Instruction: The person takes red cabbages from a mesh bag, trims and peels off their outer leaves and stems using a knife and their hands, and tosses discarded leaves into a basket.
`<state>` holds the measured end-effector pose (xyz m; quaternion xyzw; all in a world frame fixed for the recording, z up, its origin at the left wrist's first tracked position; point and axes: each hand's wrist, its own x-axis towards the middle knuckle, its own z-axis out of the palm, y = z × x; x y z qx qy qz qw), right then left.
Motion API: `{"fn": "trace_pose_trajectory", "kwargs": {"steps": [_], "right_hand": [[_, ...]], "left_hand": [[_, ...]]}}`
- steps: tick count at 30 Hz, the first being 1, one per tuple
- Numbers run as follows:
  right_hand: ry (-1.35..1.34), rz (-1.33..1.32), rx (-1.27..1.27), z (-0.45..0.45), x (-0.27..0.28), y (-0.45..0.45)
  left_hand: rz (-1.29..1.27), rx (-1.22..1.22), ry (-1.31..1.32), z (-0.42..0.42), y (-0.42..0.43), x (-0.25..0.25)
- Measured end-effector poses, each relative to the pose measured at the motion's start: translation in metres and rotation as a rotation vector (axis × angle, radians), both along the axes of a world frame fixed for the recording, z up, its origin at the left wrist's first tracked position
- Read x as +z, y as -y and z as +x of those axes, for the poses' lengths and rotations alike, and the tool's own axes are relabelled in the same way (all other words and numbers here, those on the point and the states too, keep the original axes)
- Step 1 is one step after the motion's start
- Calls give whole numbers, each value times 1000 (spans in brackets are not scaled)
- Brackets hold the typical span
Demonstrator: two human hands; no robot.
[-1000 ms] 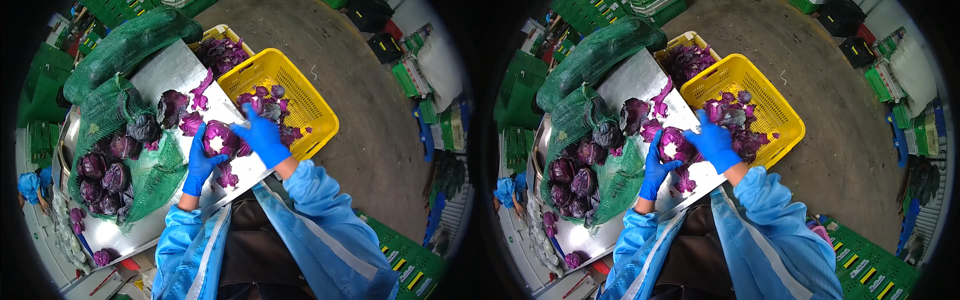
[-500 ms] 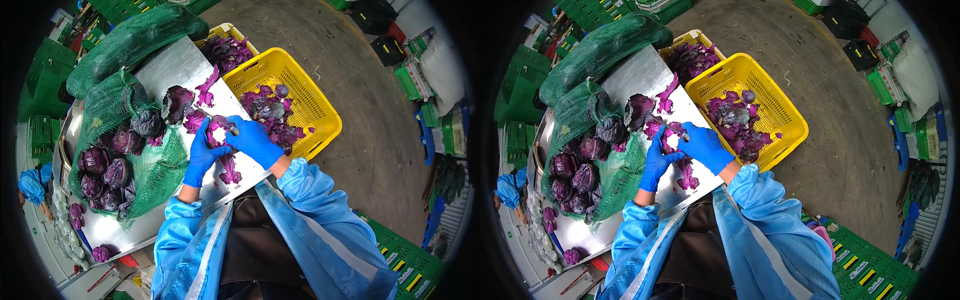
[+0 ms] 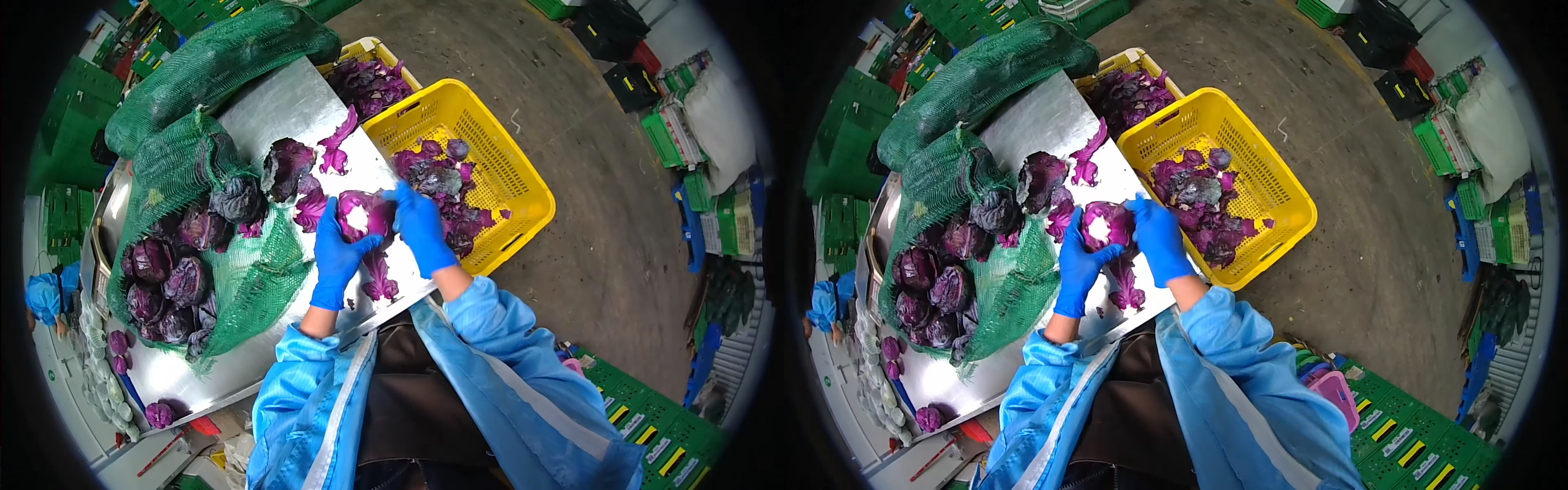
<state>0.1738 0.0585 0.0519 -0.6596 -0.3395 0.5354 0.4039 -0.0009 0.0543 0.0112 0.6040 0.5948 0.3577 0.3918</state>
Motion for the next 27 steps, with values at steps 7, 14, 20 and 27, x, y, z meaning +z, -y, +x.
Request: {"fn": "trace_pose_trajectory", "kwargs": {"steps": [7, 14, 20, 27], "right_hand": [[488, 159, 319, -2, -6, -4], [720, 127, 473, 24, -13, -7], [757, -40, 451, 42, -15, 12], [374, 567, 689, 10, -13, -29]], "left_hand": [[56, -8, -76, 3, 5, 5], [-50, -96, 203, -11, 8, 11], [-24, -185, 178, -31, 22, 12], [285, -389, -424, -27, -11, 48]]}}
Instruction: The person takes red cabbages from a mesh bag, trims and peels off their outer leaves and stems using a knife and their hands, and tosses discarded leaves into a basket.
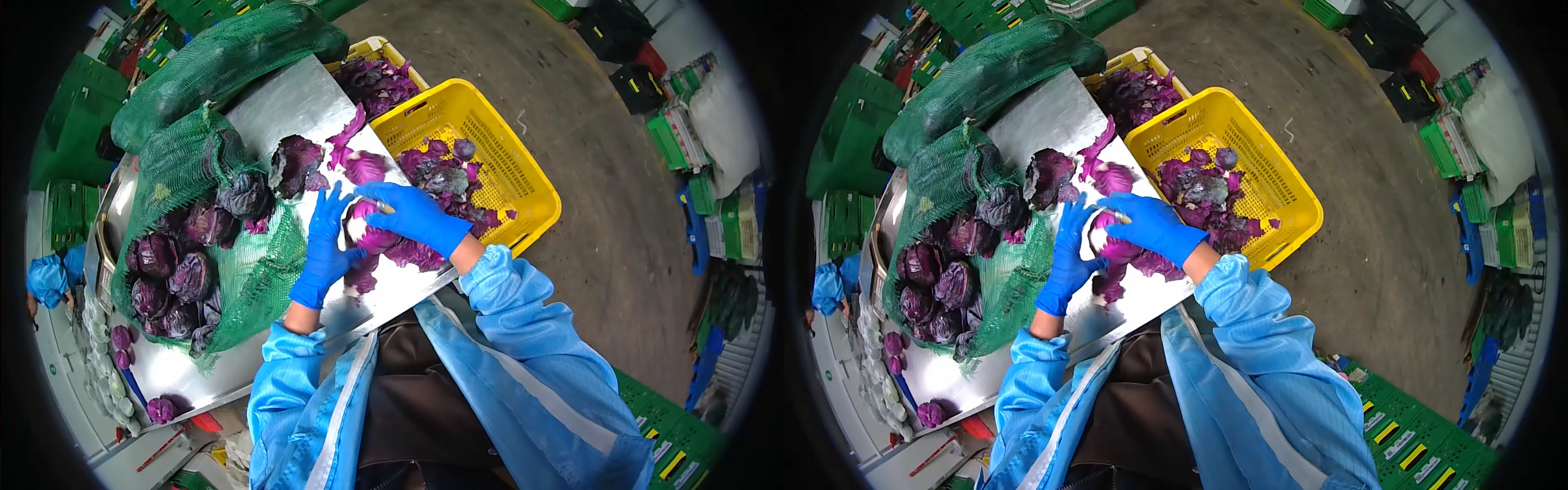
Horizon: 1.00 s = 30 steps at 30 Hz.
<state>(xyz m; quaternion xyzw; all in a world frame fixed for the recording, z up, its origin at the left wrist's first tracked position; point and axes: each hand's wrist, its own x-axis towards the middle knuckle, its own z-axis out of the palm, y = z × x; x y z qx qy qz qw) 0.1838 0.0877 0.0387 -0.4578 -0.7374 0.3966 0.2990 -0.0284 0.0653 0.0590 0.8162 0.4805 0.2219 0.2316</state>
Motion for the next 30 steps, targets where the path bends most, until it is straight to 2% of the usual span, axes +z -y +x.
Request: {"fn": "trace_pose_trajectory", "kwargs": {"steps": [1, 3, 5, 7, 9, 10, 11, 12, 13, 14, 16, 17, 19, 22, 24, 27, 30], "right_hand": [[3, 6, 5, 3, 1, 0], [73, -72, -195, 10, 3, 6], [66, -49, -273, 9, 11, 18], [42, -177, -468, 5, 11, 32], [90, -132, -527, 5, 1, 41], [123, -184, -533, 8, -3, 45], [156, -239, -543, 13, -5, 48], [327, -211, -478, 22, 8, 48], [328, -212, -489, 26, 11, 48], [343, -73, -485, 31, 12, 48], [453, 106, -422, 40, 13, 54], [457, 105, -438, 41, 16, 56], [692, 33, -316, 39, 28, 61], [716, 108, -303, 37, 21, 60], [725, 166, -300, 35, 19, 57], [662, 243, -310, 34, 21, 50], [656, 272, -305, 31, 15, 41]], "left_hand": [[12, 126, 207, -6, 5, -17], [-12, 429, 316, -8, 32, -40], [-149, 436, 535, 12, 57, -41], [-226, 345, 675, 43, 66, -31], [3, 393, 488, 64, 57, -53], [-33, 408, 494, 67, 45, -53], [-15, 463, 332, 69, 39, -52], [-38, 458, 261, 71, 33, -43], [-59, 449, 190, 72, 27, -33], [-117, 454, 143, 74, 22, -21], [-124, 462, 121, 76, 18, -23], [-136, 459, 128, 76, 15, -21], [-90, 416, 134, 78, 11, -20], [-209, 366, 189, 83, 6, -8], [-238, 376, 16, 84, 2, -6], [-214, 377, -133, 87, -3, 1], [-137, 352, -81, 81, -4, -15]]}}
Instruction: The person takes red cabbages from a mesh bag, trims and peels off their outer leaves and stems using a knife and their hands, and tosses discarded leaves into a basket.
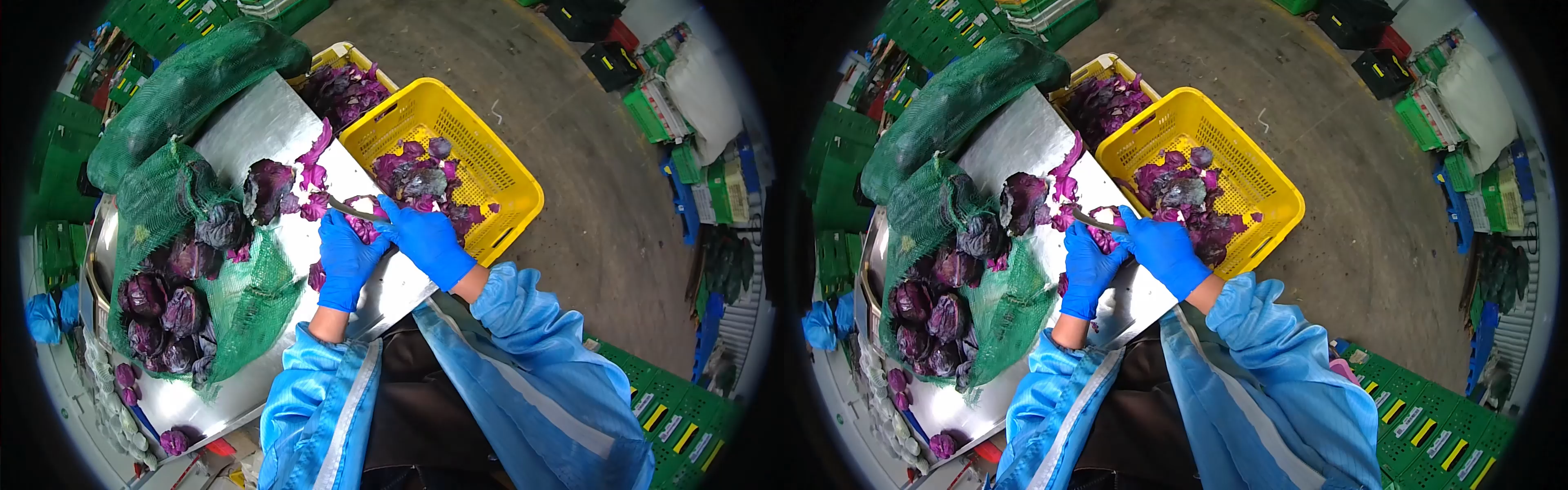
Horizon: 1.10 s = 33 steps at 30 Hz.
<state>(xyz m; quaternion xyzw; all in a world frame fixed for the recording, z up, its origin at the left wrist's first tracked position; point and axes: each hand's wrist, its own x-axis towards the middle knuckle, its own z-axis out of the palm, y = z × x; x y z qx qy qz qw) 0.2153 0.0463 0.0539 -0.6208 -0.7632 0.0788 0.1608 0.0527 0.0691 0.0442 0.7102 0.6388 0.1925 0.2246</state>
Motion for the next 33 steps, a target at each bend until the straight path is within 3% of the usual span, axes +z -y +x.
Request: {"fn": "trace_pose_trajectory", "kwargs": {"steps": [2, 5, 7, 10, 15, 18, 22, 27, 29, 30, 31, 33], "right_hand": [[13, -21, -4, -1, 5, -2], [-1, -77, 1, -1, 2, -14], [-29, -100, 9, -2, -1, -21], [-121, -156, -32, -1, -2, -28], [-258, -486, -162, 14, 10, -43], [-340, -526, -125, 31, -5, -49], [-346, -486, 13, 46, -14, -55], [-378, -506, 56, 45, -9, -55], [-218, -536, 43, 34, 4, -50], [-128, -351, 52, 26, -3, -40], [-94, -332, 74, 23, -5, -33], [-176, -263, 61, 22, -7, -17]], "left_hand": [[53, -22, 50, -1, -1, -1], [-69, -7, 82, 2, 4, 1], [81, 57, 2, 5, 7, -5], [54, 58, 27, 7, 7, 1], [178, 47, -3, 19, 8, -1], [223, 13, -104, 24, 6, -11], [166, -5, -108, 28, 13, 1], [325, -14, -98, 21, 19, -15], [237, 11, 0, 15, 15, -13], [114, 20, 65, 11, 12, -10], [124, 25, 68, 7, 7, -10], [-13, -38, 175, -1, -1, -14]]}}
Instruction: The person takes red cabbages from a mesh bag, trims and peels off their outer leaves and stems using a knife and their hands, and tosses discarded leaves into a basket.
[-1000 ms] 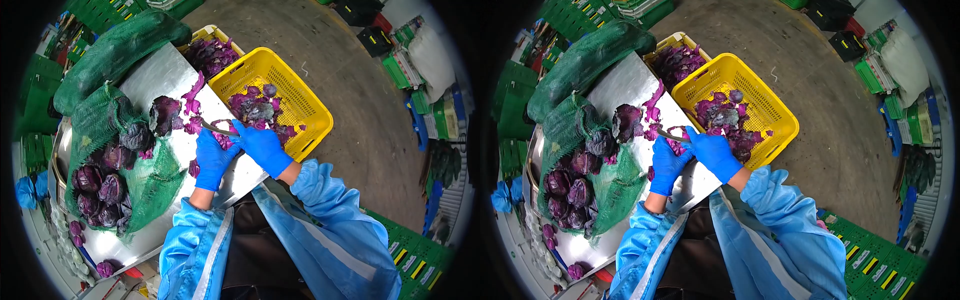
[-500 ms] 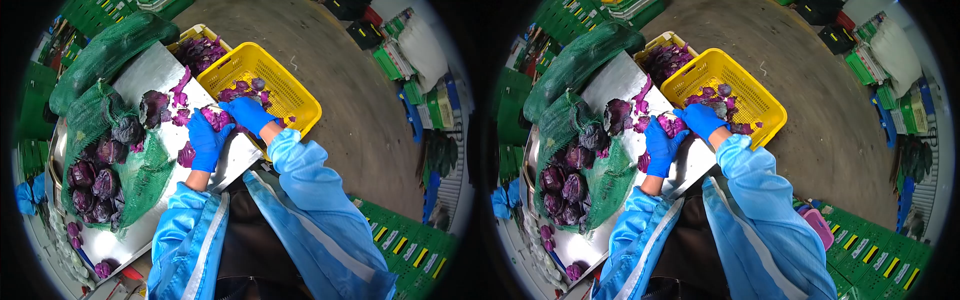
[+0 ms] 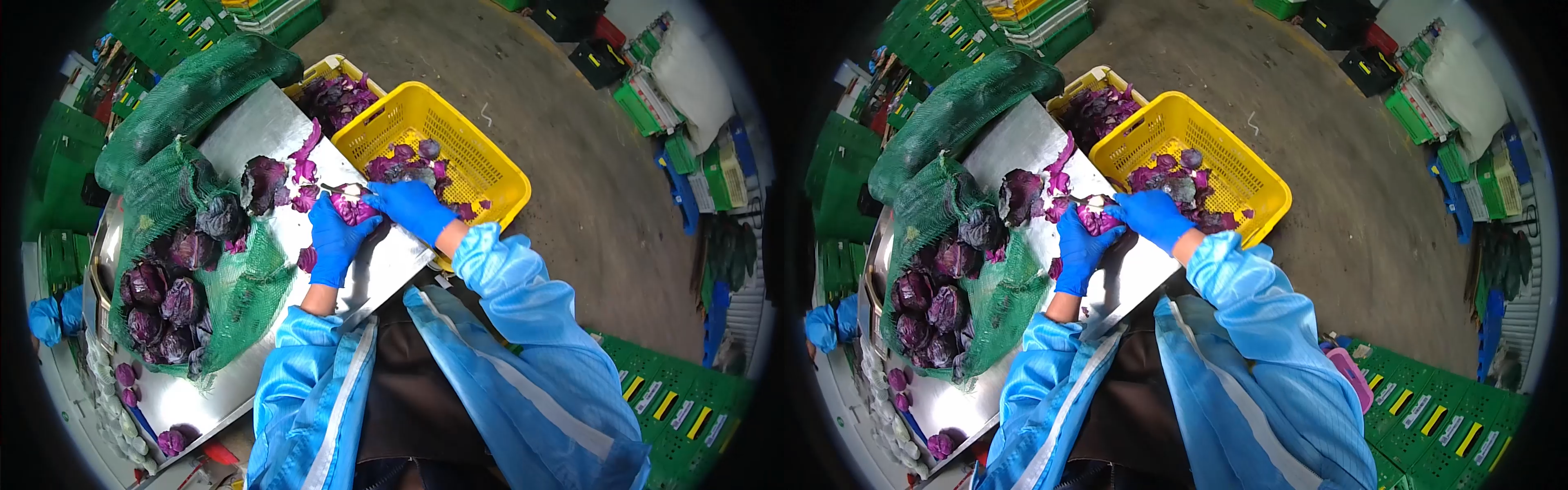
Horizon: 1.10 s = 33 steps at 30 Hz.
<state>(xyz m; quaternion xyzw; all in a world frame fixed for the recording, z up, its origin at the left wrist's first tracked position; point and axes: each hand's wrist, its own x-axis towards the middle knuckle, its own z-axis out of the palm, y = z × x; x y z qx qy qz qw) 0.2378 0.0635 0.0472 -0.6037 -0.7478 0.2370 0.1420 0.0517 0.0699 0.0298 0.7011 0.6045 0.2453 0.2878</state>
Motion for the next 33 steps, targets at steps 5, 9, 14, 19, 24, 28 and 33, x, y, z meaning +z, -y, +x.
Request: {"fn": "trace_pose_trajectory", "kwargs": {"steps": [5, 9, 14, 19, 24, 28, 33], "right_hand": [[0, -37, 23, -1, 8, -2], [110, -76, 37, -5, 0, -16], [-39, -135, -113, -8, -11, -25], [-358, -159, -350, -5, -41, -36], [-275, -88, -495, -20, -37, -32], [-678, -420, -503, 3, -68, -24], [-470, -172, -309, -25, -10, 27]], "left_hand": [[34, -31, -40, -10, -1, 3], [-11, -45, -22, -9, -2, 9], [62, 38, 37, 0, -2, 7], [207, 35, 0, 2, 36, -6], [267, 12, 103, -23, 56, -28], [189, 65, 247, -33, 73, -36], [156, 56, 275, -32, 65, -33]]}}
